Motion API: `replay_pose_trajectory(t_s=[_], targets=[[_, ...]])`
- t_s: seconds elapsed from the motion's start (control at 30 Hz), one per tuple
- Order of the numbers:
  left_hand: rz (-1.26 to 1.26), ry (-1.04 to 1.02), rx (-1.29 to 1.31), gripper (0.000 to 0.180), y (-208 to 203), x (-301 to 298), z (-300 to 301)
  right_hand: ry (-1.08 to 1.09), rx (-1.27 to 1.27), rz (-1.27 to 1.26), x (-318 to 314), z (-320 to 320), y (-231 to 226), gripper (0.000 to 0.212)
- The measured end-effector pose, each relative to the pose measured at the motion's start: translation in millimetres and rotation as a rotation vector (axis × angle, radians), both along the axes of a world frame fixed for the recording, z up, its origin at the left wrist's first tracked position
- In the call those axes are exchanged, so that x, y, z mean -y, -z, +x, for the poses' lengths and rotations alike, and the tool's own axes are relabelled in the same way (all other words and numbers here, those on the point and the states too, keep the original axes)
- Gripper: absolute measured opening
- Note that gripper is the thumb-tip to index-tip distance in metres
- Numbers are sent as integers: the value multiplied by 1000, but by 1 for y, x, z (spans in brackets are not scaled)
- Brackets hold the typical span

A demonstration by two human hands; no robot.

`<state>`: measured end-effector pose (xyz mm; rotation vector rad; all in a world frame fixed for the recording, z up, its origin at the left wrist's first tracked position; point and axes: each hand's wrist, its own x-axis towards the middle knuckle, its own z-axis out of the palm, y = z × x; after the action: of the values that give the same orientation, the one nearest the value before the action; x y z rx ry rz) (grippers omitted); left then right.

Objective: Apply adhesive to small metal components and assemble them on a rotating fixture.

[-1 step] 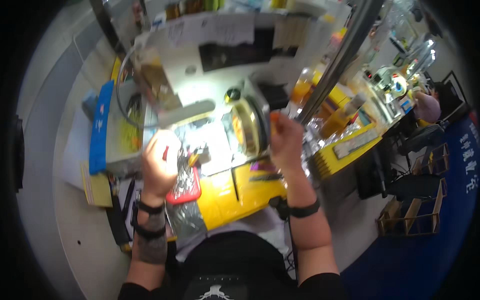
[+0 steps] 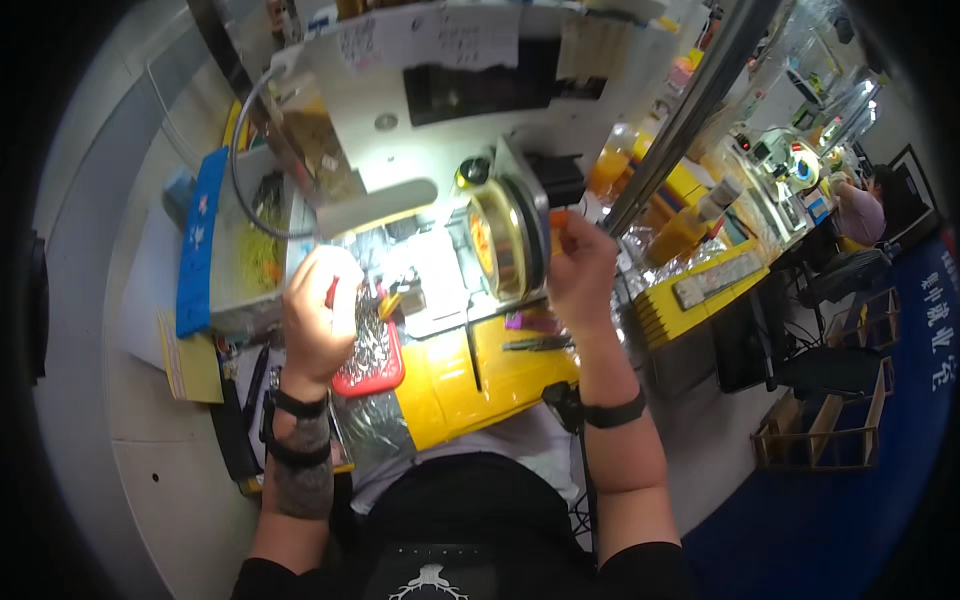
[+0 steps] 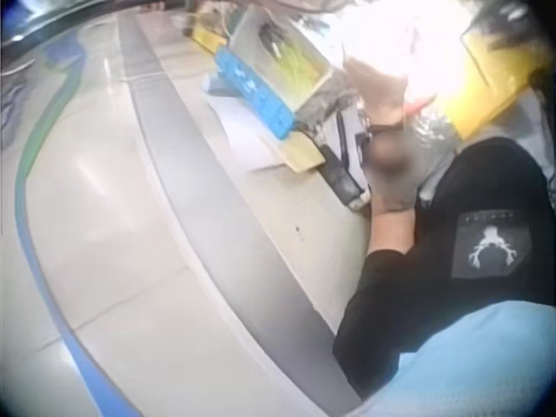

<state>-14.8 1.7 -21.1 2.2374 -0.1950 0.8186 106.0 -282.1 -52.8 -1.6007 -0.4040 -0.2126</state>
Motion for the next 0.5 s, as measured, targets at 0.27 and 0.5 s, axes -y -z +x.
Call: replay_pose_trajectory(t_s=[0.27,0.5], targets=[[-38,8,140,4,-2,3,-3,-2,42,92,-1,-3,4,19],[-130,-3,51,8,21,-8,1,32,45,11,7,2,13,18]])
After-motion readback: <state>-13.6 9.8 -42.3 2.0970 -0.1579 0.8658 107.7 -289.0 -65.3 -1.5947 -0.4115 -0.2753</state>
